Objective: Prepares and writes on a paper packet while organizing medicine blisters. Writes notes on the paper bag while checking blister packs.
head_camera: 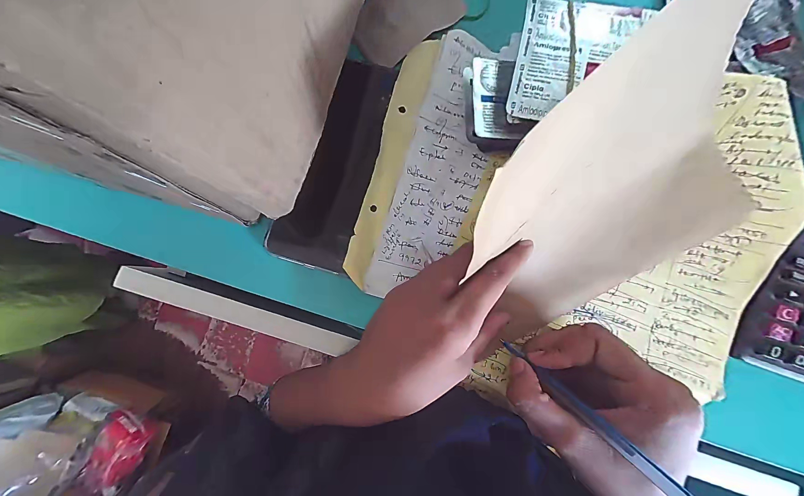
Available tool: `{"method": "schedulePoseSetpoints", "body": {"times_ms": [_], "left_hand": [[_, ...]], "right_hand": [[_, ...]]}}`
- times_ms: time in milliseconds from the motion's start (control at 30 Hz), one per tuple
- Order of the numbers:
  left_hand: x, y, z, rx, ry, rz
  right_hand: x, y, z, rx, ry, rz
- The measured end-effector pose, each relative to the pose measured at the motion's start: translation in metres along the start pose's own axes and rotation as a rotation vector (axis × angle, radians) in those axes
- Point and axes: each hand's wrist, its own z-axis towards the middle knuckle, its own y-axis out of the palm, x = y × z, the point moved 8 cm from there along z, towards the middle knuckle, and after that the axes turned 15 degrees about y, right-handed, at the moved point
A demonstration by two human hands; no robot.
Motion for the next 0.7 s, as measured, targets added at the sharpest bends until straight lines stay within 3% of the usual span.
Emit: {"method": "schedulePoseSetpoints", "body": {"times_ms": [700], "left_hand": [[0.0005, 0.0016, -0.0022, -0.02, 0.015, 0.014]], "right_hand": [[0.0031, -0.0026, -0.0017, 0.049, -0.009, -0.051]]}}
